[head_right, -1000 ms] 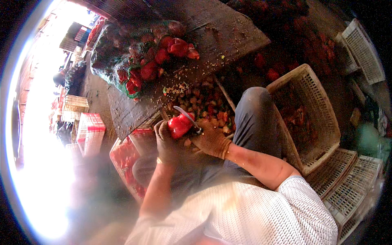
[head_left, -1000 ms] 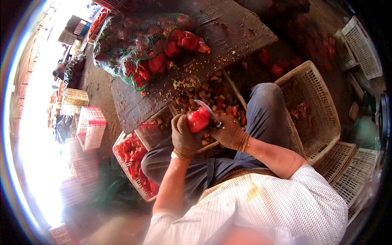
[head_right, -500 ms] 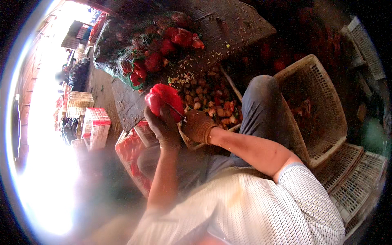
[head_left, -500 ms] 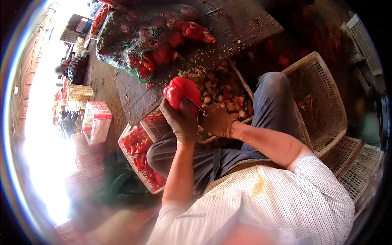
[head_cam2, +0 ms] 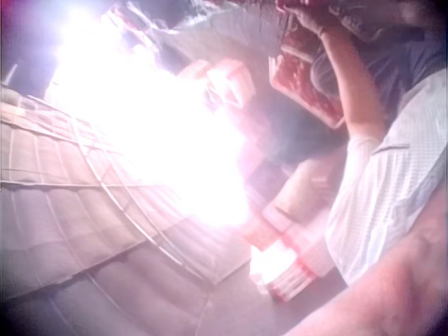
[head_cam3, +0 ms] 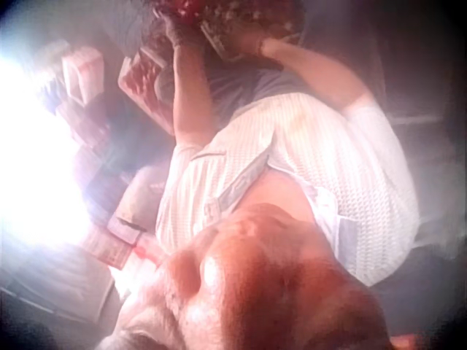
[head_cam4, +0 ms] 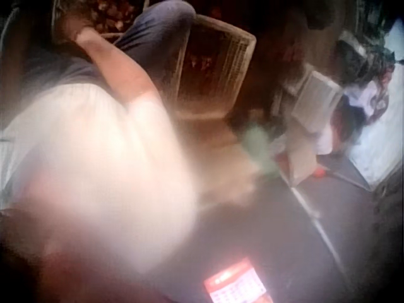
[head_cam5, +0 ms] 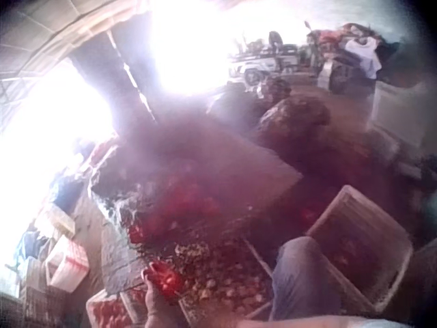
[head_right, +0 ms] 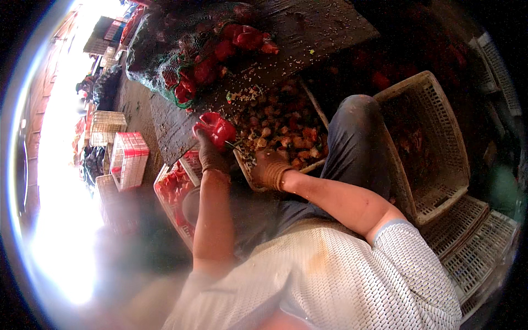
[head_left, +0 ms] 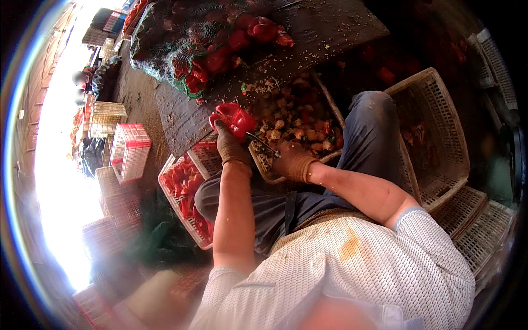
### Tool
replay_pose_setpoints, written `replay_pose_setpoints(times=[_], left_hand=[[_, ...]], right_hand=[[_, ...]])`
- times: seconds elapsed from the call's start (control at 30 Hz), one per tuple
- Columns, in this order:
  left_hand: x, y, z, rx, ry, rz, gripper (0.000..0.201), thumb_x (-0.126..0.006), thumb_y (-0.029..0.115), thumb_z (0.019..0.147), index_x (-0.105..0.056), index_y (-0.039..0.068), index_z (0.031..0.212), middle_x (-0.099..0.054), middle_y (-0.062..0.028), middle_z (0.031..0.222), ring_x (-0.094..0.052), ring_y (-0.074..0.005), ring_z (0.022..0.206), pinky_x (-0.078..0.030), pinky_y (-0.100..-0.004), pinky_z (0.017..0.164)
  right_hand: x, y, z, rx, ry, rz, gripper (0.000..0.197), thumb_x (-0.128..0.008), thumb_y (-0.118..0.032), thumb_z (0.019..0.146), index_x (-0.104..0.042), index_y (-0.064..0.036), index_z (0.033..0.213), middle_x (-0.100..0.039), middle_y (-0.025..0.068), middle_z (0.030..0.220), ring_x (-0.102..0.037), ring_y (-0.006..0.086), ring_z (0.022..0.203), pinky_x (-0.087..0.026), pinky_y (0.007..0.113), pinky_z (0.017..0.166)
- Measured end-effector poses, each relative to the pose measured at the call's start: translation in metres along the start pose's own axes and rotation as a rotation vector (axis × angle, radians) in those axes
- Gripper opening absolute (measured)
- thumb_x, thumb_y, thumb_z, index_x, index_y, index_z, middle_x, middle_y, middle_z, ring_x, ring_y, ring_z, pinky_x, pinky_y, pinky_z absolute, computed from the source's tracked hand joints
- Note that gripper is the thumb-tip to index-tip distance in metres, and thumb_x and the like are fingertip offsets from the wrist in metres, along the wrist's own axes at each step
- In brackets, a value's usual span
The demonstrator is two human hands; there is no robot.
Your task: The person takes red peppers from a bag, cuts them open with a curved knife to remove the core and seeds, and then places the cleaned pepper pieces into a crate.
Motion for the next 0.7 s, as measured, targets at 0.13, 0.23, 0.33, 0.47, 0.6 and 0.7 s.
replay_pose_setpoints(times=[0.13,0.23,0.33,0.47,0.6,0.7], left_hand=[[0.003,-0.023,-0.002,0.188,-0.279,-0.105,0.070,-0.059,0.062,0.098,-0.050,0.011,0.144,-0.065,-0.0103,0.130,-0.063,-0.0311,0.117,-0.052,-0.0488,0.104],[0.005,-0.032,0.001,0.136,-0.299,-0.066,0.068,-0.062,0.055,0.099,-0.051,0.003,0.141,-0.067,-0.0118,0.124,-0.067,-0.0290,0.110,-0.057,-0.0452,0.097],[-0.018,-0.019,-0.029,0.006,-0.322,0.158,0.064,-0.065,0.052,0.099,-0.058,-0.003,0.131,-0.069,-0.0105,0.114,-0.070,-0.0226,0.098,-0.060,-0.0376,0.087],[-0.035,-0.003,-0.056,-0.151,-0.328,0.418,0.058,-0.062,0.050,0.103,-0.063,-0.002,0.125,-0.071,-0.0090,0.110,-0.070,-0.0198,0.093,-0.057,-0.0338,0.084],[-0.053,0.016,-0.077,-0.443,-0.295,0.868,0.050,-0.062,0.046,0.103,-0.065,0.000,0.120,-0.072,-0.0149,0.102,-0.071,-0.0255,0.089,-0.056,-0.0380,0.081],[-0.073,0.031,-0.109,-0.614,-0.216,1.155,0.044,-0.063,0.043,0.101,-0.065,0.002,0.118,-0.072,-0.0207,0.098,-0.071,-0.0337,0.090,-0.054,-0.0424,0.079]], right_hand=[[-0.001,0.040,-0.007,-0.025,0.060,0.160,0.034,-0.067,-0.035,0.090,-0.075,-0.0033,0.098,-0.073,0.0233,0.090,-0.073,0.0318,0.086,-0.056,0.044,0.079],[-0.002,0.073,-0.009,-0.124,0.076,0.456,0.039,-0.068,-0.040,0.089,-0.074,-0.0029,0.100,-0.071,0.0212,0.082,-0.072,0.0287,0.079,-0.056,0.042,0.075],[0.021,0.077,-0.014,-0.124,0.152,0.460,0.040,-0.071,-0.039,0.087,-0.073,-0.0021,0.103,-0.070,0.0174,0.078,-0.071,0.0258,0.077,-0.056,0.039,0.074],[0.046,0.046,-0.017,0.053,0.160,0.769,0.040,-0.084,-0.034,0.086,-0.072,-0.0009,0.105,-0.072,0.0087,0.091,-0.068,0.0173,0.084,-0.055,0.033,0.076],[0.072,0.024,-0.028,0.152,0.215,0.700,0.048,-0.087,-0.035,0.085,-0.070,-0.0033,0.117,-0.072,0.0074,0.103,-0.067,0.0152,0.093,-0.056,0.032,0.081],[0.065,0.029,-0.025,0.157,0.202,0.670,0.055,-0.087,-0.031,0.084,-0.066,-0.0035,0.127,-0.072,0.0076,0.106,-0.067,0.0142,0.097,-0.057,0.032,0.085]])
Point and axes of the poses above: each hand's wrist, its own z-axis towards the middle knuckle, its own x-axis out of the back of the hand, y = z × x, the point moved 10 cm from there along z, towards the middle knuckle
